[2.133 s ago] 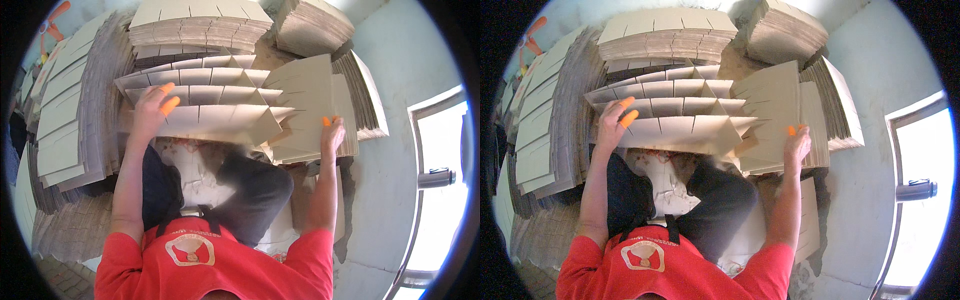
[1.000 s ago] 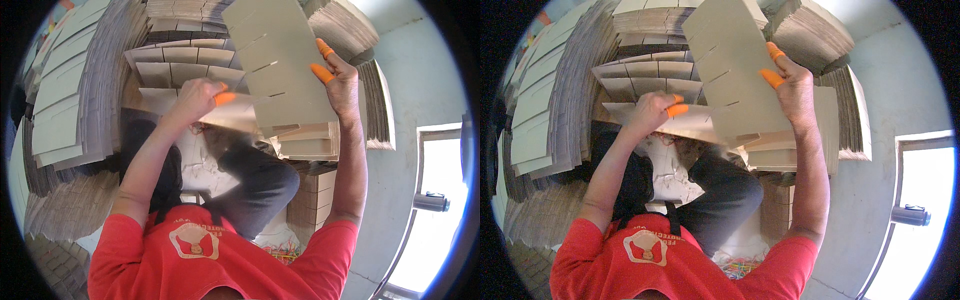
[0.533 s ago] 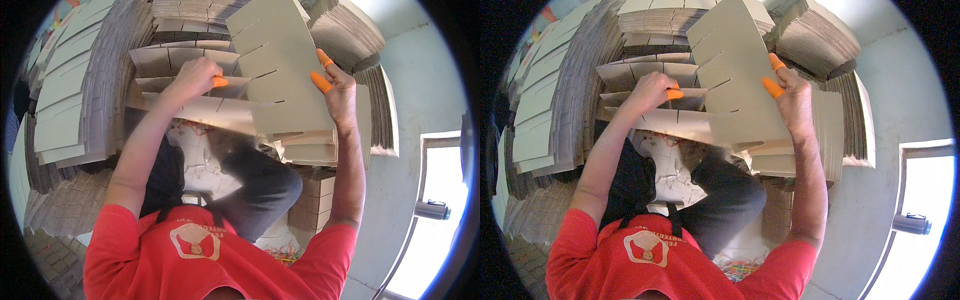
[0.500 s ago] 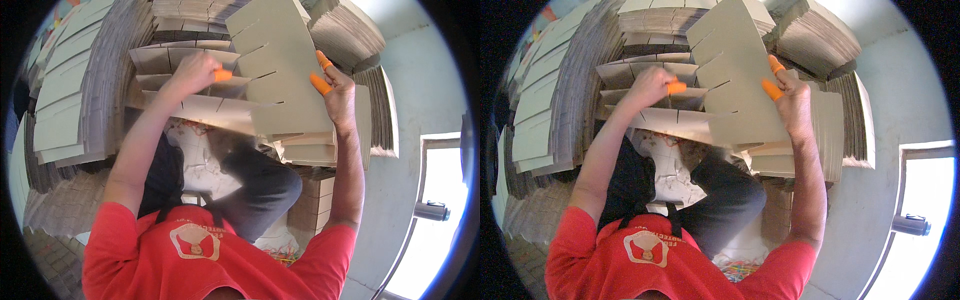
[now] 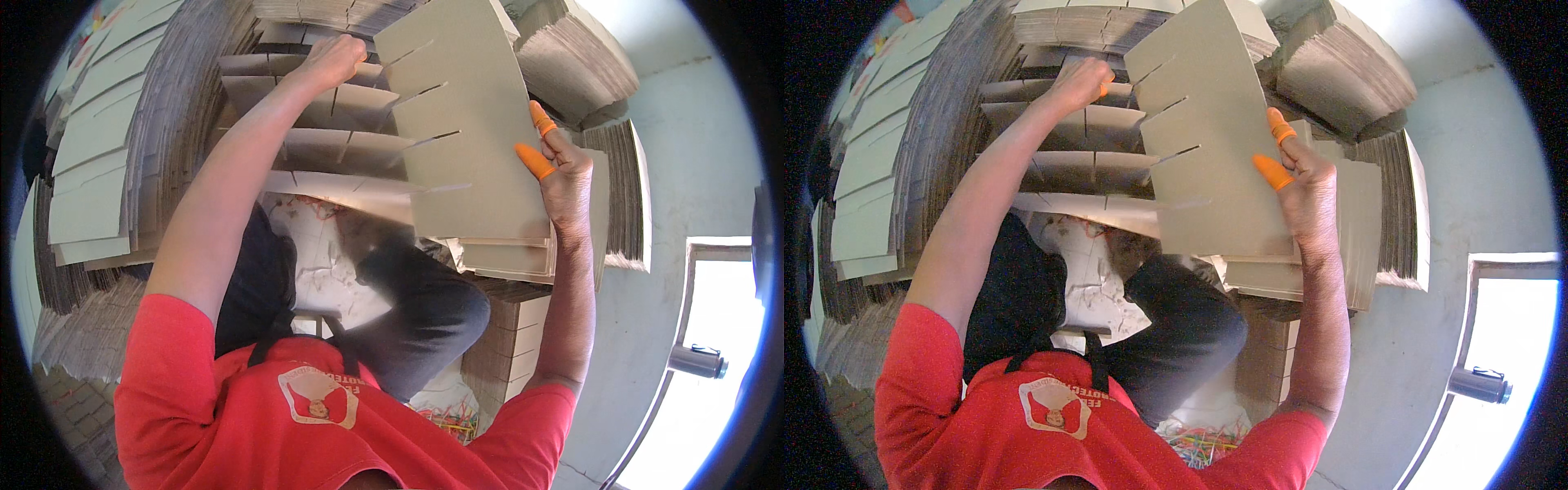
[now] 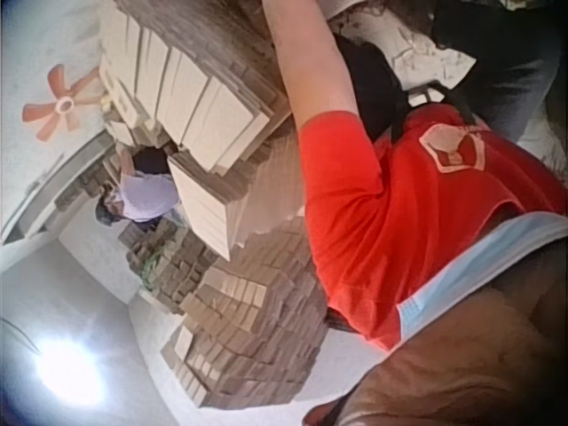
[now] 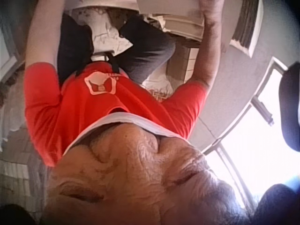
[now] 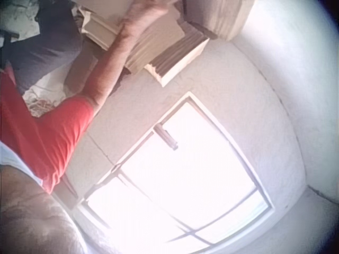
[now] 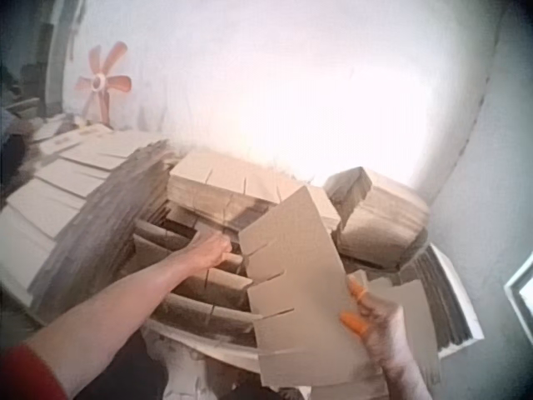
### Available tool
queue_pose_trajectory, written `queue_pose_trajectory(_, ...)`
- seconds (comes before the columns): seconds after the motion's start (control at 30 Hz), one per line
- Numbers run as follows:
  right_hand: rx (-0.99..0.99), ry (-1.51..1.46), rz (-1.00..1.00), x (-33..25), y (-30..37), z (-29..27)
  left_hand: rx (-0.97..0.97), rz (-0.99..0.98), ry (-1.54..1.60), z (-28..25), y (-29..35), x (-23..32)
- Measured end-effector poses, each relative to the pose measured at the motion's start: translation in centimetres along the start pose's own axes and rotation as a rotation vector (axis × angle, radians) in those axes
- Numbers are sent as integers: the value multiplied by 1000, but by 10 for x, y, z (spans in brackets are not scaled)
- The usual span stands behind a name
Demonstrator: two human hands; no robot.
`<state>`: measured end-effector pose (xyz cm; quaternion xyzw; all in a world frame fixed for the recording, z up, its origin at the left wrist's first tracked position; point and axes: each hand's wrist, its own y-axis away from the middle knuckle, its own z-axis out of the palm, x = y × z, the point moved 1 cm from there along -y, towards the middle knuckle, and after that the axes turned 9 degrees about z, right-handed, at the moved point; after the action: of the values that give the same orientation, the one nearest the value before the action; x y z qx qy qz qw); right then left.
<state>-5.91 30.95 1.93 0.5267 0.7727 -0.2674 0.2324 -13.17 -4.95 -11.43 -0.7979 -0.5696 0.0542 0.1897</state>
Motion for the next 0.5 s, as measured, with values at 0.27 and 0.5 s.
queue_pose_trajectory(0.27,-95,59,-109,-14,-19,12,53,-44,140,-6,3,10)
queue_pose_trajectory(0.5,-201,94,-214,-13,-34,31,-71,-93,83,-3,-8,9)
